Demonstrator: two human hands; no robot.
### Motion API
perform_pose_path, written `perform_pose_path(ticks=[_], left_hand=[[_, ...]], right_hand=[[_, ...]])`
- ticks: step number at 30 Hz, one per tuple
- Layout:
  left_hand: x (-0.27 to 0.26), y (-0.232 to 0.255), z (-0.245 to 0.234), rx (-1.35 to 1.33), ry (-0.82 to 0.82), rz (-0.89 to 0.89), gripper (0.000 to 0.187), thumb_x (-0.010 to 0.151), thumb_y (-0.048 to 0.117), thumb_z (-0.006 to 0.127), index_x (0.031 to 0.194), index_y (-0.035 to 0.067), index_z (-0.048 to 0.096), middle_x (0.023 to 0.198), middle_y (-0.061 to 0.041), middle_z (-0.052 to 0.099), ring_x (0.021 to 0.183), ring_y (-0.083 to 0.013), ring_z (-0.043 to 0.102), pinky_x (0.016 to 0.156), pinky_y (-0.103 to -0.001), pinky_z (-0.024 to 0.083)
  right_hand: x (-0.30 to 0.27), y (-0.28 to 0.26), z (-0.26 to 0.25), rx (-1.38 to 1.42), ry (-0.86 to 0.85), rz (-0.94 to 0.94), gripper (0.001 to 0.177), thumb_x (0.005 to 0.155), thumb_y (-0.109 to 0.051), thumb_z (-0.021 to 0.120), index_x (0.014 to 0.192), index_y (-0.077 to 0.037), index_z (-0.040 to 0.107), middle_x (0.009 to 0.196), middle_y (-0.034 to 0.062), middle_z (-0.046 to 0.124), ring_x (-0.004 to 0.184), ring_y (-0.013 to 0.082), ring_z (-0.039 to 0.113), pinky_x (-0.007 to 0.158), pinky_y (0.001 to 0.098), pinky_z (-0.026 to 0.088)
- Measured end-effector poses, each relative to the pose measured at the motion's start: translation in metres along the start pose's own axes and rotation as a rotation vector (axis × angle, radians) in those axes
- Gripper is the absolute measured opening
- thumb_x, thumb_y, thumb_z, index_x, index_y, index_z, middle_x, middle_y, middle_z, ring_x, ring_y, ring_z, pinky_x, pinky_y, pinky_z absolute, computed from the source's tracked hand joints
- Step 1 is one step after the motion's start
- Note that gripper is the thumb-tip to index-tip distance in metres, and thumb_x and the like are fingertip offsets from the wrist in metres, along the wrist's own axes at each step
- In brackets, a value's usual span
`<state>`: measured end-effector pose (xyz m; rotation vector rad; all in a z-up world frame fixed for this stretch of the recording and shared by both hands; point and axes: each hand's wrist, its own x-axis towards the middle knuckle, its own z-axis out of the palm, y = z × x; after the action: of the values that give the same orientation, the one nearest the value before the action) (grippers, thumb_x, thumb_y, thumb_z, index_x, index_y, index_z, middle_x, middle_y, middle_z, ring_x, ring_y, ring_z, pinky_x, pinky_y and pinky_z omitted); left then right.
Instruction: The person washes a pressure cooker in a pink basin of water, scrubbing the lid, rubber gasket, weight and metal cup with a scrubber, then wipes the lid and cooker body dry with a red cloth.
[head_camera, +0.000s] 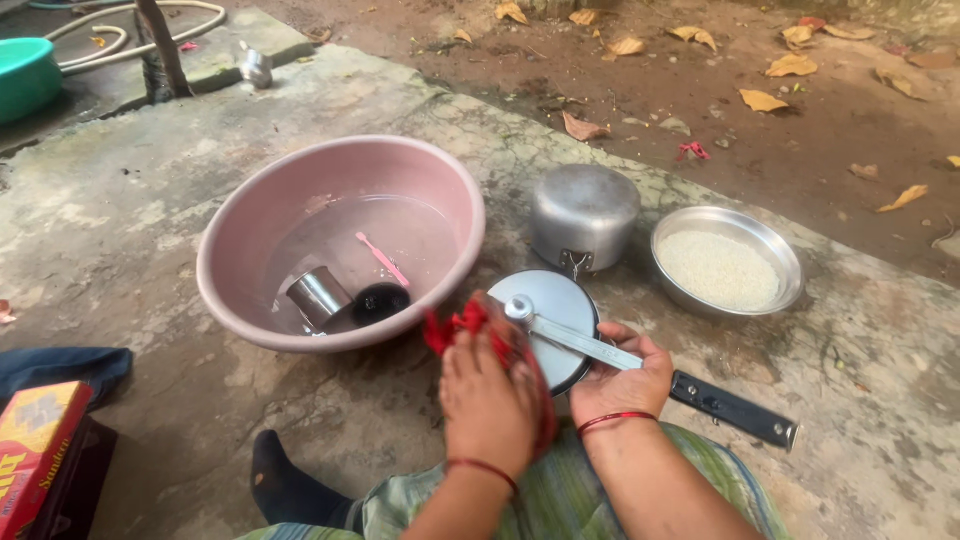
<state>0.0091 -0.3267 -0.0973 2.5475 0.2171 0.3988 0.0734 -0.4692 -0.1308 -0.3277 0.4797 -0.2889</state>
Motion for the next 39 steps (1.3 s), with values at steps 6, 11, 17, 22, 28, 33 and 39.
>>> perform_pose_path(ticks=[6,11,17,22,28,33,39], left_hand=[[-0.013,0.015,-0.022,0.019,-0.071,0.539,0.040,0.088,0.015,0.056,0.127,0.013,0.061,0.139,-0.007,0.060,0.139,-0.0340,0.046,0.113,-0.053,0.033],[0.013,-0.024,-0.028,-0.042,-0.051,0.524,0.041,0.085,0.015,0.056,0.124,0.005,0.061,0.130,-0.013,0.061,0.127,-0.0367,0.050,0.104,-0.052,0.038],[0.032,-0.028,-0.027,-0.049,0.185,0.209,0.033,0.089,0.023,0.062,0.115,0.002,0.061,0.127,-0.019,0.060,0.116,-0.0413,0.055,0.096,-0.049,0.045],[-0.003,-0.001,-0.026,0.133,-0.029,0.355,0.042,0.083,0.017,0.065,0.123,0.004,0.060,0.125,-0.018,0.060,0.113,-0.0385,0.056,0.093,-0.049,0.045],[0.006,-0.015,-0.051,-0.124,-0.156,0.428,0.034,0.079,0.014,0.066,0.113,0.011,0.066,0.124,-0.012,0.063,0.119,-0.0365,0.055,0.101,-0.046,0.044],[0.008,-0.002,-0.057,-0.316,0.168,0.424,0.042,0.082,0.004,0.061,0.124,0.005,0.065,0.132,-0.020,0.060,0.119,-0.0420,0.054,0.099,-0.049,0.044],[0.022,0.040,-0.060,-0.345,-0.184,0.336,0.035,0.077,0.003,0.064,0.111,0.008,0.067,0.119,-0.015,0.066,0.112,-0.0394,0.060,0.094,-0.048,0.048]], right_hand=[[-0.005,0.001,0.010,-0.093,0.024,0.154,0.042,0.093,-0.034,0.037,0.076,-0.004,0.060,0.090,0.0141,0.064,0.097,0.0319,0.060,0.097,0.0495,0.049],[-0.010,0.002,0.010,-0.027,0.012,0.141,0.035,0.095,-0.030,0.039,0.079,-0.005,0.058,0.088,0.0120,0.063,0.097,0.0309,0.061,0.100,0.0518,0.050],[-0.014,0.003,0.009,0.040,0.000,0.159,0.038,0.098,-0.033,0.040,0.076,-0.007,0.059,0.086,0.0105,0.064,0.095,0.0287,0.062,0.101,0.0521,0.051],[-0.016,0.004,0.011,-0.128,0.006,0.115,0.043,0.100,-0.040,0.038,0.081,-0.007,0.059,0.093,0.0091,0.066,0.097,0.0271,0.061,0.100,0.0497,0.048],[-0.030,0.007,0.017,-0.072,-0.279,0.096,0.042,0.102,-0.048,0.053,0.097,-0.006,0.061,0.100,0.0106,0.065,0.104,0.0303,0.060,0.104,0.0484,0.045],[-0.053,0.008,0.033,-0.149,-0.286,0.265,0.047,0.089,-0.053,0.058,0.107,-0.010,0.061,0.113,0.0144,0.069,0.110,0.0321,0.063,0.101,0.0500,0.047],[-0.074,0.008,0.040,-0.270,-0.439,0.309,0.057,0.083,-0.050,0.070,0.125,-0.012,0.060,0.124,0.0103,0.068,0.118,0.0293,0.062,0.107,0.0478,0.046]])
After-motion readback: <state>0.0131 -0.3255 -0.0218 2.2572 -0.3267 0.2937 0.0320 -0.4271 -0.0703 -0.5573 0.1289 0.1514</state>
